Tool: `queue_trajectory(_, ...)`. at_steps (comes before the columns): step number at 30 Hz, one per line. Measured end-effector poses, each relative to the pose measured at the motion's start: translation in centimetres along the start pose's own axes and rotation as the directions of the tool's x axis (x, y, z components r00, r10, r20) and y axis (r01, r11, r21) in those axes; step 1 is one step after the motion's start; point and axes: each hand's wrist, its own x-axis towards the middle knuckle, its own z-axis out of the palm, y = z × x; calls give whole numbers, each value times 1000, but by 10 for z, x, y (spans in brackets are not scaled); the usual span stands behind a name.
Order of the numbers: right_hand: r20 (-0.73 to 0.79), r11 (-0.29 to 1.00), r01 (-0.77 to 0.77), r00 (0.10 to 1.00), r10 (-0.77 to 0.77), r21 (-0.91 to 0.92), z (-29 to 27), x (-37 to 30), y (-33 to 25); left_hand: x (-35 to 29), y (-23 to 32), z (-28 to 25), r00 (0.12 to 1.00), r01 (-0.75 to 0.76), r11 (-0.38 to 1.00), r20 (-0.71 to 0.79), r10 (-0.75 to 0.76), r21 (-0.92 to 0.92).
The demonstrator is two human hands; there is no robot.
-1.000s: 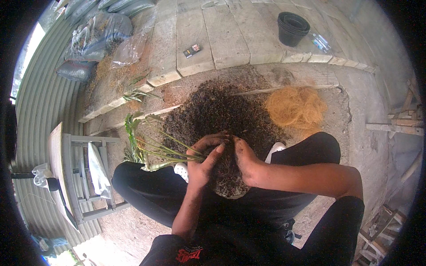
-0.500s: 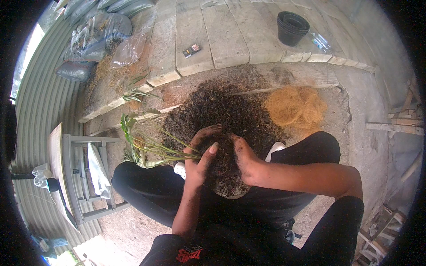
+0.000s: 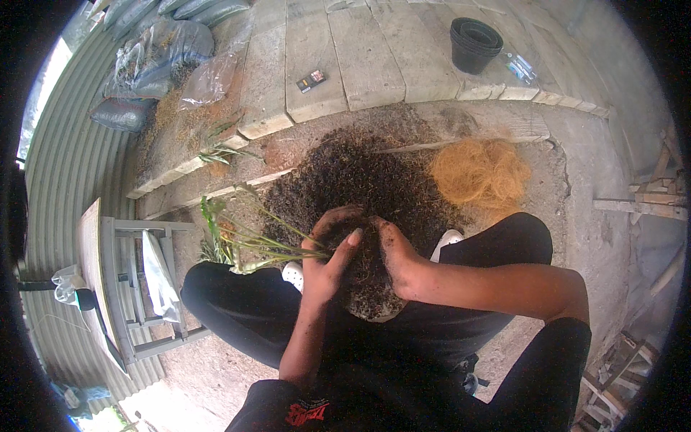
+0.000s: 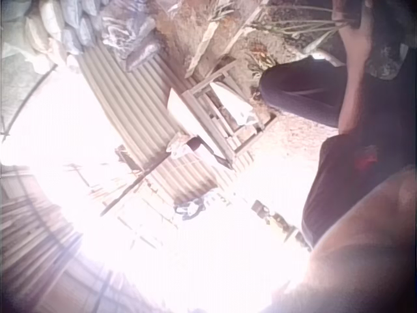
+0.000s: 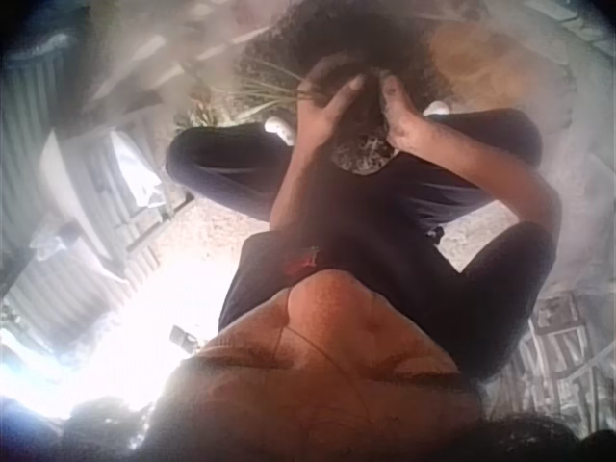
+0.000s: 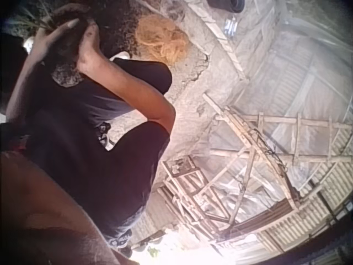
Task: The person sits on the ground and wraps a plant's root ball with soil and coconut coir. They first pack dark soil around the roots, then cover the soil ball with a layer of yellow coconut coir, compressing it by hand to secure the plant.
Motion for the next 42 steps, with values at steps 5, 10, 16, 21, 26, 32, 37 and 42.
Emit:
queue_trajectory(5, 45, 999, 36, 998, -35, -6, -6, 1, 3, -2, 0, 2, 997, 79, 996, -7, -80, -42)
queue_trajectory(10, 41, 1000, 17, 999, -17, -15, -14, 10, 8, -3, 1, 2, 996, 92, 994, -11, -93, -60)
queue_trajectory(16, 167, 992, 96, 983, -82, -82, -18, 13, 9, -4, 4, 6, 1000, 13, 1000, -2, -13, -17)
queue_trajectory(21, -134, 995, -70, 988, 79, 73, -15, 10, 10, -5, -6, 14, 995, -97, 992, -3, 98, 85)
queue_trajectory(26, -92, 991, -45, 994, 57, 124, -24, 17, 16, -6, -7, 16, 999, -44, 997, -27, 45, 57)
queue_trajectory(32, 51, 997, -19, 999, 15, 71, -23, 21, 13, -2, 0, 5, 999, 17, 1000, -45, -18, -16)
queue_trajectory(37, 89, 996, -44, 995, 38, 77, -20, 19, 11, -1, 1, 1, 999, -37, 999, -32, 36, -26)
queue_trajectory(42, 106, 1000, -21, 994, 19, 15, -17, 17, 7, 0, 0, -1, 998, -57, 998, -28, 57, -27)
